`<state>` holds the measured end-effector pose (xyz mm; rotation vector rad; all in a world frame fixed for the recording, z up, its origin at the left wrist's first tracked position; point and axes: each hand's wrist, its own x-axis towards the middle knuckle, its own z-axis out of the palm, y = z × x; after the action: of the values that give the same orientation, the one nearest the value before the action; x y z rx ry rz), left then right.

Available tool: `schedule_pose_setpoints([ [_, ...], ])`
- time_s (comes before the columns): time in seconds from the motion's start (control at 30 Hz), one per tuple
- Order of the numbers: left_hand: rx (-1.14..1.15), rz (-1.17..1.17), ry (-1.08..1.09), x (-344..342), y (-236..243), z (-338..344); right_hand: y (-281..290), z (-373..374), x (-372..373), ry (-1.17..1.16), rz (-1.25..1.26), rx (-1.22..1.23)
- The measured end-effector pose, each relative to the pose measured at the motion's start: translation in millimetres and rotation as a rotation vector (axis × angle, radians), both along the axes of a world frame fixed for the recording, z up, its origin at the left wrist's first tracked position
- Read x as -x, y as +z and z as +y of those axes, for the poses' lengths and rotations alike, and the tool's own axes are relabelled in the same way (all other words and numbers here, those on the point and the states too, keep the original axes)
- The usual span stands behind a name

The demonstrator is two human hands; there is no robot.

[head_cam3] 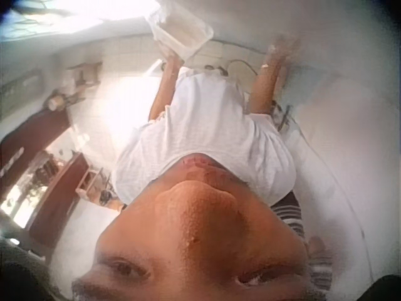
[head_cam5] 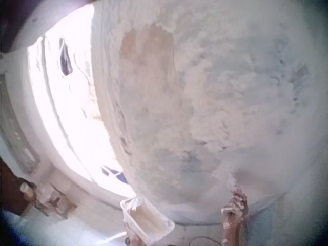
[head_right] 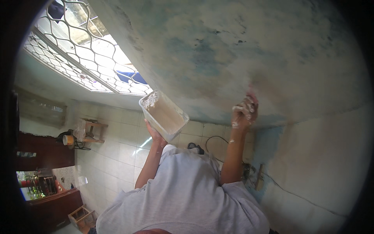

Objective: The person applies wall putty to the interior wall of a room using a putty knife, repeatedly scooping the mixture from a plastic container and spreading it across the wall surface to fill in imperfections.

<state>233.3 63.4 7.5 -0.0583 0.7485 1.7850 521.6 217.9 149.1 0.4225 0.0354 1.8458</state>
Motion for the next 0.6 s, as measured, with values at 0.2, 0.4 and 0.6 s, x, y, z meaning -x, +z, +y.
schedule_pose_setpoints([
  [0.2,0.043,0.060,0.128,17,9,-31,-28,-1,177,0.530,-0.283,0.142],
  [0.4,-0.014,0.036,0.188,29,6,-46,1,36,235,0.527,-0.178,0.266],
  [0.6,0.055,0.074,0.170,16,17,-27,43,55,68,0.270,0.198,0.084],
])
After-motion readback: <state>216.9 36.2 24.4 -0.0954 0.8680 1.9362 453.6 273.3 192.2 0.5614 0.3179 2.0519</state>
